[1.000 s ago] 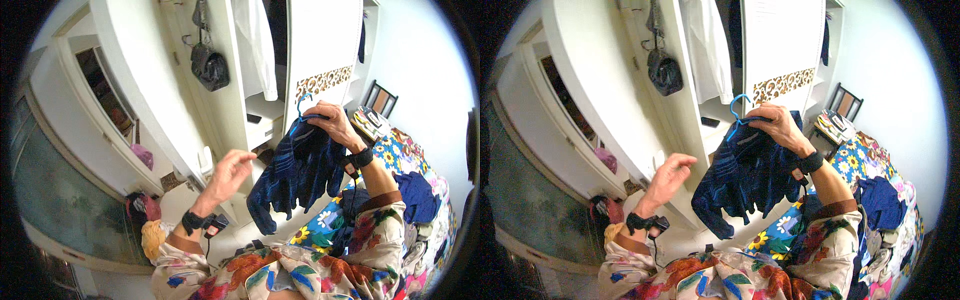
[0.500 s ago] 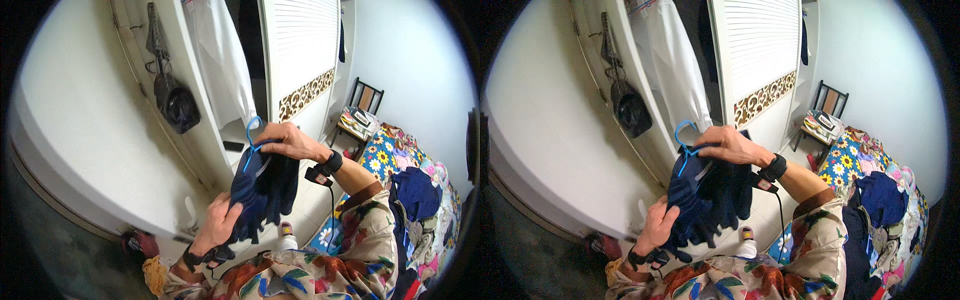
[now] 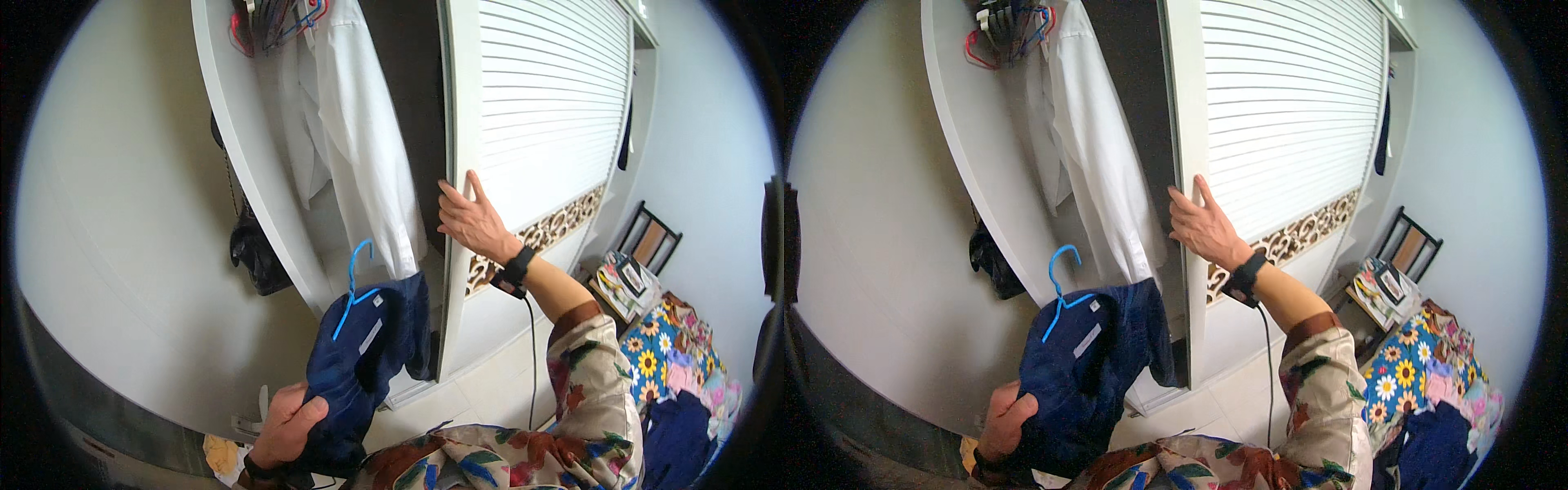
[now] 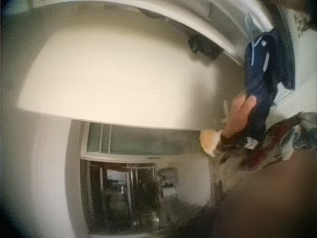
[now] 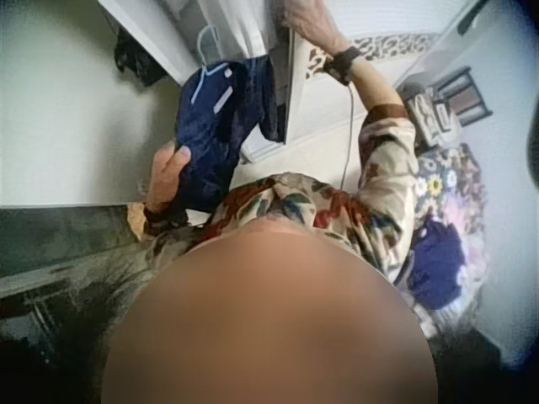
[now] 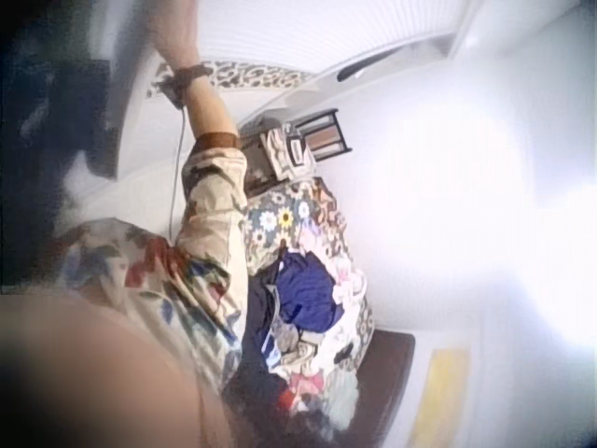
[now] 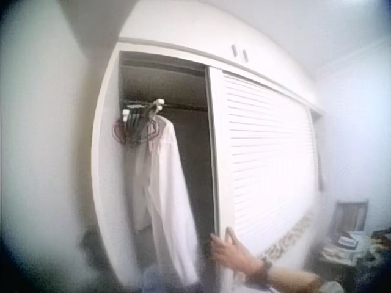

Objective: The person folds a dark blue shirt, a light blue shirt, a purple towel, and dark pants on a bed. The person places the folded items into a closet.

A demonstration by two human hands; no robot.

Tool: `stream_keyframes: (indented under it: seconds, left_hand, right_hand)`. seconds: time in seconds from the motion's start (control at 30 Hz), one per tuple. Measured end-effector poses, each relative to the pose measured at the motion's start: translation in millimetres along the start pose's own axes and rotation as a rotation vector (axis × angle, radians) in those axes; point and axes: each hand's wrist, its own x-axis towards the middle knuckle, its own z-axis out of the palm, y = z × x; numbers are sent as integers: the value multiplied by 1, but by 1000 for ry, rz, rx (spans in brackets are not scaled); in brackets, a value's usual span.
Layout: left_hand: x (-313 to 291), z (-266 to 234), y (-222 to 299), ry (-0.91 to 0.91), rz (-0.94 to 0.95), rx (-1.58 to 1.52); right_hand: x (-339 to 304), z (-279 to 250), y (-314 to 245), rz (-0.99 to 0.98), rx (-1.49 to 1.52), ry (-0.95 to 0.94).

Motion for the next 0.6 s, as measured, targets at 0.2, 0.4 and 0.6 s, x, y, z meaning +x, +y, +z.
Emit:
stream_keyframes:
  seconds: [0.2,0.4,0.6]
  left_hand:
    - [-12,30,9,241,110,-200]
    - [24,13,2,135,202,-389]
    - [39,12,4,-41,259,-383]
  right_hand:
    - [-26,-7,-22,-78,-49,71]
    - [-34,-3,-8,-69,-24,50]
    - [-46,2,1,2,-58,4]
